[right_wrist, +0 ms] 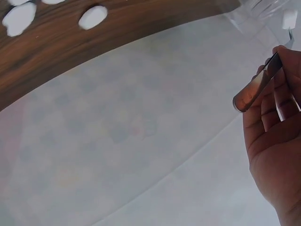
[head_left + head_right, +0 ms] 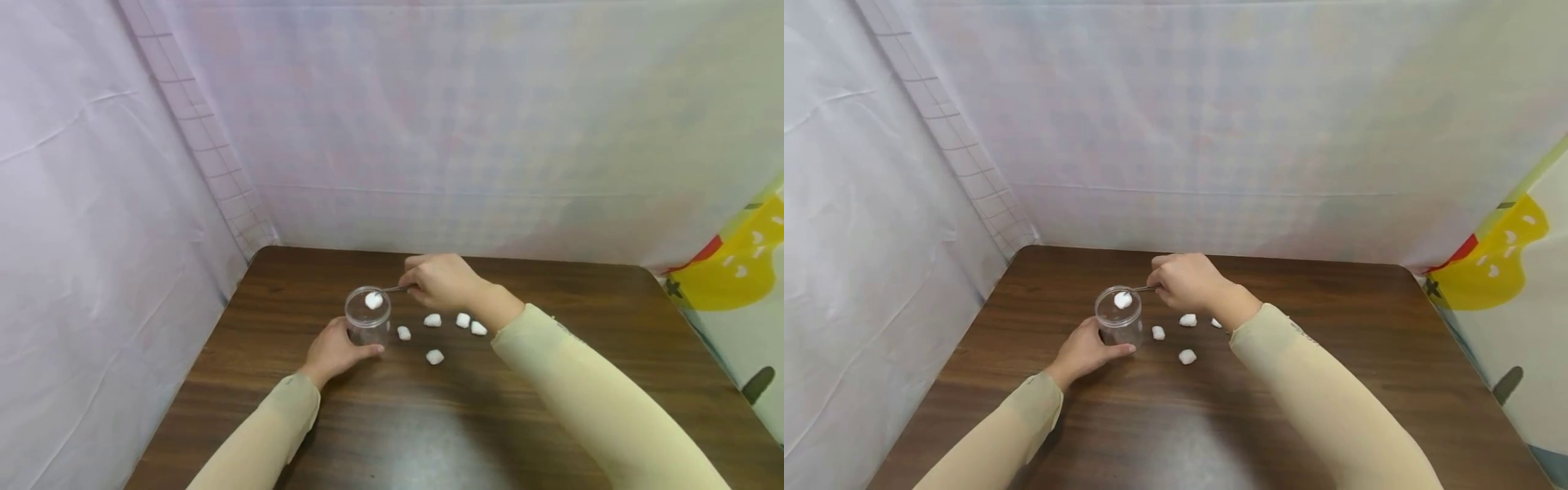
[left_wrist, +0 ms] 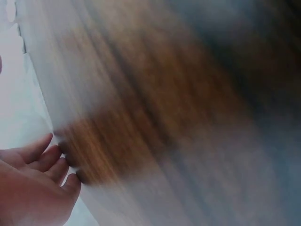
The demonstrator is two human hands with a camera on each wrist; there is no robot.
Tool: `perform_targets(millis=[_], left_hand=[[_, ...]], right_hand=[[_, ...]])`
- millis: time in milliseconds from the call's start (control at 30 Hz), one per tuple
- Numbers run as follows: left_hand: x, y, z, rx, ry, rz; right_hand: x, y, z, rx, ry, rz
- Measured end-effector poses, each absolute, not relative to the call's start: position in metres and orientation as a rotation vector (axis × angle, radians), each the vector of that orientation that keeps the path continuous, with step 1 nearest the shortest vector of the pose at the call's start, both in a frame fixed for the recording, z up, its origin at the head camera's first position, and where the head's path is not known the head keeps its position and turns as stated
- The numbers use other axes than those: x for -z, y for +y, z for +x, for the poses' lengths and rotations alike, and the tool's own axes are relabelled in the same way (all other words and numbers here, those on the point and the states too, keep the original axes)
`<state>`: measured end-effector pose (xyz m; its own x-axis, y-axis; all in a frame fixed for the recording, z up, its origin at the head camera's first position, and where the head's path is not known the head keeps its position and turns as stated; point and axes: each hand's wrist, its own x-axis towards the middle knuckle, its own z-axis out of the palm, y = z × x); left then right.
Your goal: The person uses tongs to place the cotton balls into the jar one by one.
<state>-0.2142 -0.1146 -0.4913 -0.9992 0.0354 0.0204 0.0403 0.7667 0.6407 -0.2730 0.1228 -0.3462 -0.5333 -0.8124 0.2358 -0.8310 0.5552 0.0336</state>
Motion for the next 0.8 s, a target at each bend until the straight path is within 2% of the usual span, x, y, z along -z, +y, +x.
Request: perform_targets(millis=[467, 800], left_hand=[[0.488, -0.111, -0.212, 1.059, -2.94, -0.079], [0.491, -0.112, -0.212, 1.041, -2.945, -0.065]], right_hand=[[0.356, 0.11, -0.277, -0.037, -2.565, 1.439], [0.35, 0.127, -0.271, -0.078, -2.537, 1.414]])
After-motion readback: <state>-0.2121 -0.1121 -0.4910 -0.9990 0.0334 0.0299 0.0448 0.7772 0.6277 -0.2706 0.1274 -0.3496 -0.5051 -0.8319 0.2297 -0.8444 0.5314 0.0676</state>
